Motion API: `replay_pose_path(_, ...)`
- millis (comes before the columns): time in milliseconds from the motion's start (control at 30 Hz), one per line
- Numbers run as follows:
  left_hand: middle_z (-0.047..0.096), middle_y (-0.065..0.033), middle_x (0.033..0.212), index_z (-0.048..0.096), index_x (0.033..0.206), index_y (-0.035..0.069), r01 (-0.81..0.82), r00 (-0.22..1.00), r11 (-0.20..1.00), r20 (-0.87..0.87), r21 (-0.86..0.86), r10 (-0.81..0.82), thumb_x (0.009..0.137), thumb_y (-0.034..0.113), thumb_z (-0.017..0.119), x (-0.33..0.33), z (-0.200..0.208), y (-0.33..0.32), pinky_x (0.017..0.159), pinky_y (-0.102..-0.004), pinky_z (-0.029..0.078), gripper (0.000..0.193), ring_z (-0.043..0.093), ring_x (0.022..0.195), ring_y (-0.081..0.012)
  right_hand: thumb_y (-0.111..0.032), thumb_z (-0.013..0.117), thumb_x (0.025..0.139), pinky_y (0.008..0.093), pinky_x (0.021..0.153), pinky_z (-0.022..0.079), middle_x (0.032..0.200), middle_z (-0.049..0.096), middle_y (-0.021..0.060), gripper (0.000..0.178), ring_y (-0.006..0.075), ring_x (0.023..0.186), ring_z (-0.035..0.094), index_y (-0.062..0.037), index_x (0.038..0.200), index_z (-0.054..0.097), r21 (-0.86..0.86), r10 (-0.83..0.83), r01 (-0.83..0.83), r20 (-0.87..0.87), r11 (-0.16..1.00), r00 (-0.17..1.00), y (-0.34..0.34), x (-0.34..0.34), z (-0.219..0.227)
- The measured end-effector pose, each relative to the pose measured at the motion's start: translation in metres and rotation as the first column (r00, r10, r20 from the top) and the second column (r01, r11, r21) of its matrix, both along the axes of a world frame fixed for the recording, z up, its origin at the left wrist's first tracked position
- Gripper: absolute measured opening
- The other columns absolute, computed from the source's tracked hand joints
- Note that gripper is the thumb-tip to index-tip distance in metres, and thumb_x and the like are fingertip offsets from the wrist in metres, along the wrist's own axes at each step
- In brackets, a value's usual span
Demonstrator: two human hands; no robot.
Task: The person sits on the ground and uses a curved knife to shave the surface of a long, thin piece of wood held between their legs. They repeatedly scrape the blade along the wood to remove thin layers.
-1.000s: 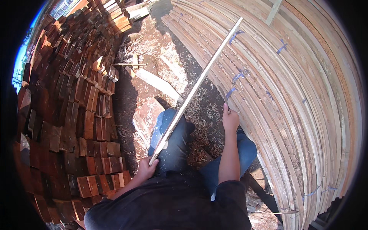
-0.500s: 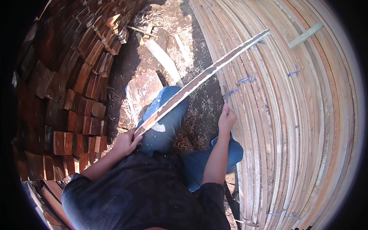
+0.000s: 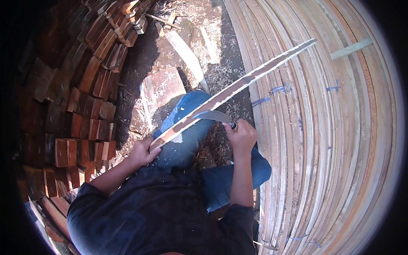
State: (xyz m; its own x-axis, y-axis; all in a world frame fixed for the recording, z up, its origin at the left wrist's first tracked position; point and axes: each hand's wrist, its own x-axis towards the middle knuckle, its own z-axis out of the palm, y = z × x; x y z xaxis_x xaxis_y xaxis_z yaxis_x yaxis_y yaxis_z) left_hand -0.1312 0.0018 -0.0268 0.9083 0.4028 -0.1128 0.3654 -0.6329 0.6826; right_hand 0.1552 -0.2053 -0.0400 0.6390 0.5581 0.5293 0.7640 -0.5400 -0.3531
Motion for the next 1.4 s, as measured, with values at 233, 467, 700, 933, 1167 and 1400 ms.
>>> replay_pose_path(233,0.059,-0.0219,0.066,0.058,0.083,0.001,0.001,1.000,1.000,-0.011,-0.022,-0.001,0.081,0.035,0.065,0.000,-0.003,0.004,0.057,-0.0438,0.049,0.035,0.061,0.061,-0.0389,-0.071,0.048,0.080,0.0368,0.040,0.033,0.049,0.037,0.0064,0.068,0.0247,0.043,0.045,-0.0072,0.056,0.041,0.052,-0.018,0.009,0.160,0.999,0.987,0.009,0.025,-0.014)
replay_pose_path(467,0.058,-0.0210,0.064,0.058,0.083,0.000,-0.003,0.999,0.999,-0.034,-0.033,0.002,0.080,0.032,0.066,-0.001,-0.004,0.005,0.057,-0.0429,0.048,0.033,0.061,0.060,-0.0385,-0.072,0.046,0.080,0.0372,0.041,0.031,0.052,0.040,0.0063,0.069,0.0254,0.043,0.044,-0.0060,0.058,0.047,0.113,-0.076,0.054,0.200,0.992,0.977,0.012,0.026,-0.023)
replay_pose_path(700,0.058,-0.0206,0.064,0.058,0.083,0.001,-0.012,0.999,0.999,-0.040,-0.044,0.011,0.079,0.032,0.066,0.001,-0.002,0.004,0.056,-0.0425,0.047,0.032,0.061,0.060,-0.0378,-0.070,0.049,0.080,0.0369,0.042,0.033,0.053,0.043,0.0061,0.067,0.0254,0.045,0.046,-0.0061,0.060,0.049,0.154,-0.175,0.149,0.174,0.977,0.969,0.001,0.031,-0.021)
replay_pose_path(933,0.058,-0.0204,0.064,0.059,0.082,0.001,-0.022,0.998,0.997,-0.056,-0.067,0.019,0.080,0.033,0.065,0.002,-0.002,0.002,0.056,-0.0429,0.048,0.033,0.061,0.060,-0.0378,-0.055,0.060,0.083,0.0359,0.046,0.041,0.057,0.052,0.0097,0.053,0.0283,0.051,0.054,-0.0033,0.070,0.059,0.123,-0.143,0.140,0.011,0.982,0.990,-0.009,0.022,-0.024)
replay_pose_path(1167,0.058,-0.0212,0.064,0.059,0.081,0.001,-0.032,0.999,0.995,-0.034,-0.091,0.029,0.081,0.035,0.064,0.003,0.000,0.001,0.057,-0.0442,0.048,0.034,0.060,0.061,-0.0387,-0.044,0.068,0.081,0.0345,0.044,0.037,0.052,0.047,0.0087,0.045,0.0257,0.045,0.049,-0.0036,0.067,0.057,0.251,-0.011,0.028,-0.068,0.968,0.998,-0.004,0.021,-0.033)
replay_pose_path(1400,0.058,-0.0206,0.064,0.058,0.082,0.000,-0.053,0.998,0.993,-0.032,-0.107,0.050,0.082,0.032,0.064,0.002,-0.004,-0.002,0.058,-0.0427,0.047,0.032,0.060,0.061,-0.0383,-0.027,0.072,0.080,0.0315,0.044,0.036,0.050,0.045,0.0089,0.031,0.0221,0.043,0.047,0.0009,0.075,0.060,0.236,0.212,-0.122,-0.407,0.964,0.889,-0.006,0.017,-0.022)
